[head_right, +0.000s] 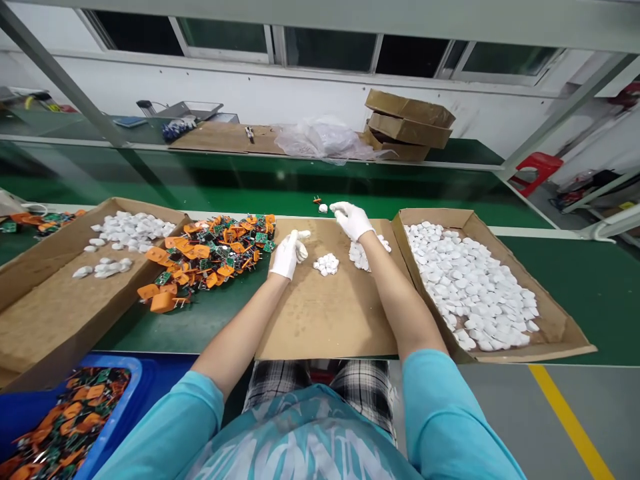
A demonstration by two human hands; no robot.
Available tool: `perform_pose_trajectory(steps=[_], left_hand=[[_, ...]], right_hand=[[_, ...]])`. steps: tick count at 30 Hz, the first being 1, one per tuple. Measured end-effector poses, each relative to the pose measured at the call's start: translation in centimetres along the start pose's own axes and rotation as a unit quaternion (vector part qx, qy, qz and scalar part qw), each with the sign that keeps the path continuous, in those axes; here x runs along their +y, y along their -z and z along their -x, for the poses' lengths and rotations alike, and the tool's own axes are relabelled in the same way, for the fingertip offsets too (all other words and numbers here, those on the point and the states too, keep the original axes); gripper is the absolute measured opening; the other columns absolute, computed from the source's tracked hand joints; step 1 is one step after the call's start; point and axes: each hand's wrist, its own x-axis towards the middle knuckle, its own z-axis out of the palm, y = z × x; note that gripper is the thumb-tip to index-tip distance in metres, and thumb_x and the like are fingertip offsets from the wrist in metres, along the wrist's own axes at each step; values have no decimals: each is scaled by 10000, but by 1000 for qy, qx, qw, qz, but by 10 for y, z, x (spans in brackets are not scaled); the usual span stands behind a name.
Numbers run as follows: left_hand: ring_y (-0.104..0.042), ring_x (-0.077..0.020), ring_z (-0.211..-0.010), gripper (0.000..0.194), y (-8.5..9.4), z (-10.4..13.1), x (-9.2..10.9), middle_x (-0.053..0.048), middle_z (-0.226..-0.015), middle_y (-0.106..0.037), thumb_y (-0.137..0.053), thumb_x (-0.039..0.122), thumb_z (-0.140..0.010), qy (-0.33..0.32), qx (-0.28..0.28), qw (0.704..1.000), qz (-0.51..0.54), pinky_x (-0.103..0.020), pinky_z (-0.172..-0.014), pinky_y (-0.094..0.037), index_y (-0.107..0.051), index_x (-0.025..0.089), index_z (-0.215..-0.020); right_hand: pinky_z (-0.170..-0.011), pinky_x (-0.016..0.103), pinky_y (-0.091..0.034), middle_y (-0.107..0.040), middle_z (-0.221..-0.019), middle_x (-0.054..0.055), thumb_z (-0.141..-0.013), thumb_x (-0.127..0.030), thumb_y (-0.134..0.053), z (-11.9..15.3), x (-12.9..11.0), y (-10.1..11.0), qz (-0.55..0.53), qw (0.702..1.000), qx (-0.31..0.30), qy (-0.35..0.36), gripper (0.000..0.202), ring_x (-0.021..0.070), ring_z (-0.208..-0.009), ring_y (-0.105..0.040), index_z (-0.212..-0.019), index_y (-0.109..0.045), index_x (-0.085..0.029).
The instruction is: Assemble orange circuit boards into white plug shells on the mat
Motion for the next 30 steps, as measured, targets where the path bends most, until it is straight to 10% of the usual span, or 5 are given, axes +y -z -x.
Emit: perform_pose_trajectory(steps=[10, 20, 30], left_hand=[[-647, -130, -703, 287, 1, 2, -9, -31, -763, -706, -450, 289, -907, -84, -15, 982, -168, -221, -668, -473, -630, 168, -1096], [-661, -185, -1059, 417, -3, 10, -12, -60, -1126, -716, -584, 110, -760, -125, -166, 921, -331, -302, -947, -482, -613, 188, -1170], [-528, -103, -474, 121, -5, 11, -13, 15, -595, -651, -650, 263, -737, -23, -142, 969, -203, -214, -480, -407, -664, 173, -816]], right_hand=[[-764, 282, -501, -737, -974, 65, -713, -169, -655, 85, -27, -7, 79, 984, -161, 17, 323, 222, -848, -673, -1031, -697, -206], [-658, 295, -500, -731, -852, 82, -722, -178, -675, 79, -34, -16, 78, 990, -97, -68, 250, 217, -715, -660, -971, -697, -181], [-812, 336, -563, -736, -936, 70, -792, -274, -657, 90, -25, -12, -222, 972, -56, -45, 242, 184, -855, -690, -1013, -702, -187]])
